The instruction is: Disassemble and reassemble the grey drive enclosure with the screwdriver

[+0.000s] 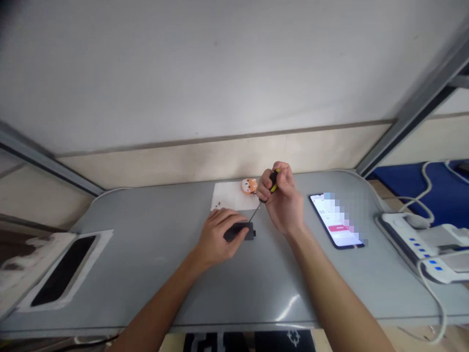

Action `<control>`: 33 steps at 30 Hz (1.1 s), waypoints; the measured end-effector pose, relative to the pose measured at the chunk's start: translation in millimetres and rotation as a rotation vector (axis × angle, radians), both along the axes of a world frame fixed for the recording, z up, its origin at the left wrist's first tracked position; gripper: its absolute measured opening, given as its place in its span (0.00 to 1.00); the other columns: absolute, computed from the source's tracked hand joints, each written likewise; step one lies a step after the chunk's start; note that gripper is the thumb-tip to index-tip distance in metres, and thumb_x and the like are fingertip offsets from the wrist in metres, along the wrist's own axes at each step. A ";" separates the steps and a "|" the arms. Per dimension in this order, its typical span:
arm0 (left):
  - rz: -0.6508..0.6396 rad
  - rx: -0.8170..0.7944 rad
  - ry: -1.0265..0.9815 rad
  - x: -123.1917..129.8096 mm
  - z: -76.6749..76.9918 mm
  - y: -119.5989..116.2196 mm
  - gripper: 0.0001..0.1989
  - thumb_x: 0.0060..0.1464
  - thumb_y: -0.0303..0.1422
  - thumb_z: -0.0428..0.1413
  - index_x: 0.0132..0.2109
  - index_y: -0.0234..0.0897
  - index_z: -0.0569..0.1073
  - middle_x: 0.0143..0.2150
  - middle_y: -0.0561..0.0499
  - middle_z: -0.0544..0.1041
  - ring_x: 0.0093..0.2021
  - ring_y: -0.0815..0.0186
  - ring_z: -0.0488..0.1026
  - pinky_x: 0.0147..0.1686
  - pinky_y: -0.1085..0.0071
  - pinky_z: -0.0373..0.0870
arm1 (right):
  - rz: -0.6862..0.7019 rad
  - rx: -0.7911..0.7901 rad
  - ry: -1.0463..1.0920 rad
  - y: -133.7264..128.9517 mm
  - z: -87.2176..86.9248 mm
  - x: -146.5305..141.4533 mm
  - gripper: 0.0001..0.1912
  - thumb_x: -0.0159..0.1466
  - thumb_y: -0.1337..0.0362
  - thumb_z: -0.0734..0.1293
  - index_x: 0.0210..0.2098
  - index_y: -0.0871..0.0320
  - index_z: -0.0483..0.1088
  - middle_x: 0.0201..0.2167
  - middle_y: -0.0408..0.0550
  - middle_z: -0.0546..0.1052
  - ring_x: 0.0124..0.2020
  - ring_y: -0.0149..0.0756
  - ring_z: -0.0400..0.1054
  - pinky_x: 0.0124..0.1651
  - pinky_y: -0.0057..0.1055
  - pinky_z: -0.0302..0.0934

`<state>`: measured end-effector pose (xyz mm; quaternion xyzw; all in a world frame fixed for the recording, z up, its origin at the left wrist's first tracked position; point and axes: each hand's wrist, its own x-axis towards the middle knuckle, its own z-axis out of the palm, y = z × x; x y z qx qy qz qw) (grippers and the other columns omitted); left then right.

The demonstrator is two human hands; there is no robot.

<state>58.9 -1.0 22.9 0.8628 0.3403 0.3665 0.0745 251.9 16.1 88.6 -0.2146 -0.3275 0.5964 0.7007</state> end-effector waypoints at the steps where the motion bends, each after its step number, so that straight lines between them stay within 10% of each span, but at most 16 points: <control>1: -0.008 -0.007 0.005 -0.2 0.0 0.0 0.07 0.62 0.35 0.58 0.45 0.40 0.76 0.41 0.49 0.81 0.41 0.62 0.77 0.45 0.61 0.67 | 0.009 -0.001 0.006 0.8 -0.9 0.1 0.16 0.64 0.51 0.73 0.37 0.49 0.63 0.26 0.39 0.57 0.23 0.28 0.52 0.25 0.28 0.52; 33: -0.011 -0.041 0.033 1.0 0.2 -1.1 0.06 0.63 0.35 0.57 0.45 0.39 0.75 0.41 0.48 0.81 0.41 0.60 0.76 0.44 0.59 0.67 | -0.017 -0.022 -0.041 1.6 -4.0 -5.8 0.18 0.64 0.47 0.71 0.37 0.49 0.61 0.26 0.38 0.56 0.22 0.30 0.51 0.25 0.29 0.52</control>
